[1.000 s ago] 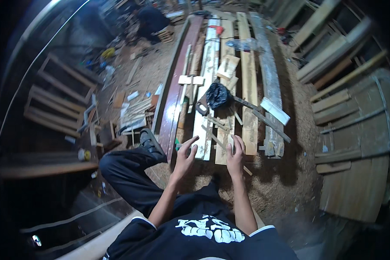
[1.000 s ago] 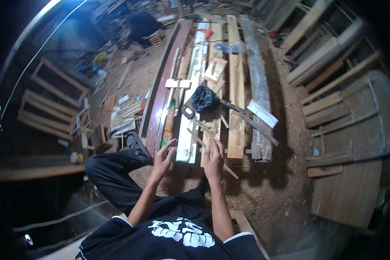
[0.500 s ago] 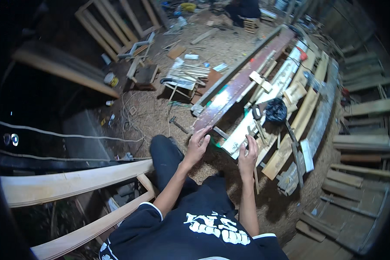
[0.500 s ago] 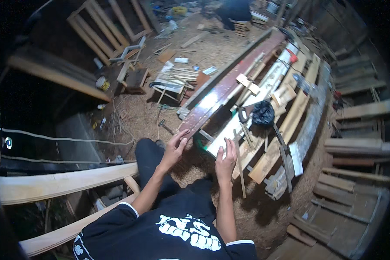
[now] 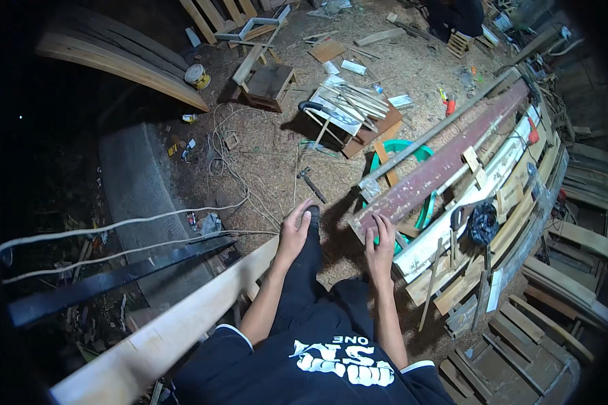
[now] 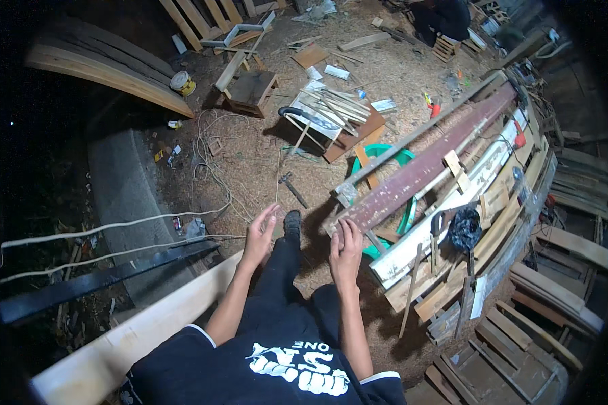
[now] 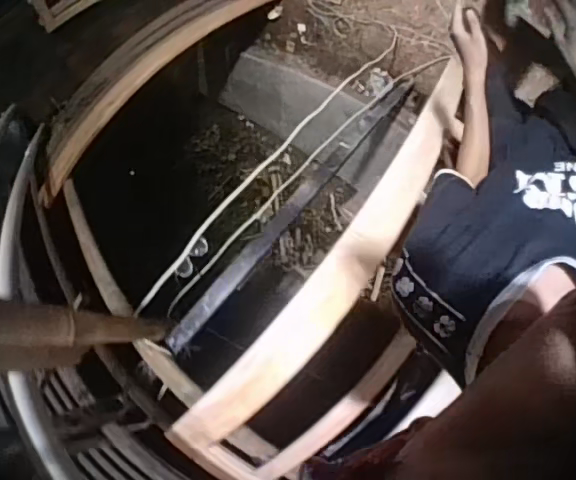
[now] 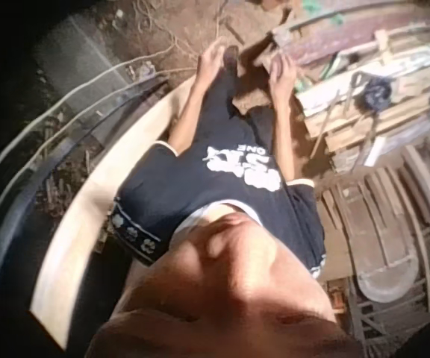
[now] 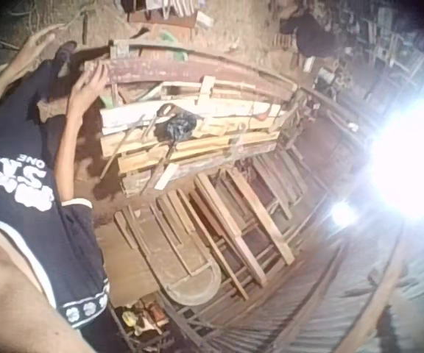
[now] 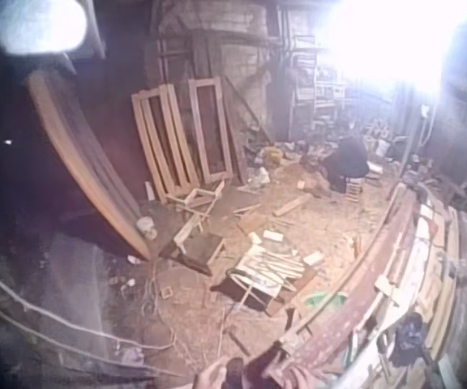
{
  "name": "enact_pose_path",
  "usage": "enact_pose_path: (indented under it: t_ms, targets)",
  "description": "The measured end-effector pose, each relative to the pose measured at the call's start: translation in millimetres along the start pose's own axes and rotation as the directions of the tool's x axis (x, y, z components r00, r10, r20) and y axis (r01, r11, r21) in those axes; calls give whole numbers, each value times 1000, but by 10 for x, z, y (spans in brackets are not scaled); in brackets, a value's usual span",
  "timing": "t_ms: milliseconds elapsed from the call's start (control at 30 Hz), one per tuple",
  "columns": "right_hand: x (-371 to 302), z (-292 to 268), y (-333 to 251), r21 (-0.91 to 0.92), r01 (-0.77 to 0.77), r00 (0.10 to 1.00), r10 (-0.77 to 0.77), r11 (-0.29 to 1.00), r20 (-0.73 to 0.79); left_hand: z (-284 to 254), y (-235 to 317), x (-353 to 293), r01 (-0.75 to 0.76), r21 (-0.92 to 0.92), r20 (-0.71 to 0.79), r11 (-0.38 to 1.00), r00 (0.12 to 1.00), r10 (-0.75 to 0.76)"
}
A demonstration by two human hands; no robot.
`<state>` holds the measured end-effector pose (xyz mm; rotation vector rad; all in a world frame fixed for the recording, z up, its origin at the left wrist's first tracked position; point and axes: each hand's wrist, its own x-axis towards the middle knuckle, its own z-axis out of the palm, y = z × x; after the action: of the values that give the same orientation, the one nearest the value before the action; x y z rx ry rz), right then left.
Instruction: Hammering nails into a small wooden frame while sitting on the floor of a workshop.
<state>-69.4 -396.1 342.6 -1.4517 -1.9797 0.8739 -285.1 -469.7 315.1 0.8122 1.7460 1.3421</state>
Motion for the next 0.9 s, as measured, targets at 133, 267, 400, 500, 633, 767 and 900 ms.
enact_pose_path:
  t_ms: [133, 267, 400, 500, 633, 767, 900]
  targets:
    - [556, 538, -315, -12, -18, 999, 18, 1000, 26, -569, 18, 644, 10, 60, -12, 998, 1000, -9]
    - [1094, 905, -609, -15, 30, 999, -29, 999, 22, -1033, 233, 1209, -42, 168, -25, 985, 999, 47]
    - [1585, 1225, -920, 76, 31, 999, -33, 997, 32, -1437, 429, 1621, -79, 188, -61, 979, 994, 92]
    - [1913, 1481, -1079, 59, 86, 996, -88, 995, 24, -1629, 429, 1869, -63, 209, -98, 976, 992, 85]
    - [2374, 1734, -1423, 77, 153, 987, -155, 985, 30, -1984, 415, 2147, -39, 214, -149, 976, 986, 72]
    - [2855, 2028, -1510, 57, 128, 991, -130, 990, 43, -2317, 373, 2606, -29, 197, -200, 980, 977, 69]
    - [3522, 2388, -1514, -24, 81, 996, -80, 996, 45, -2573, 283, 3189, -26, 161, -225, 987, 972, 62]
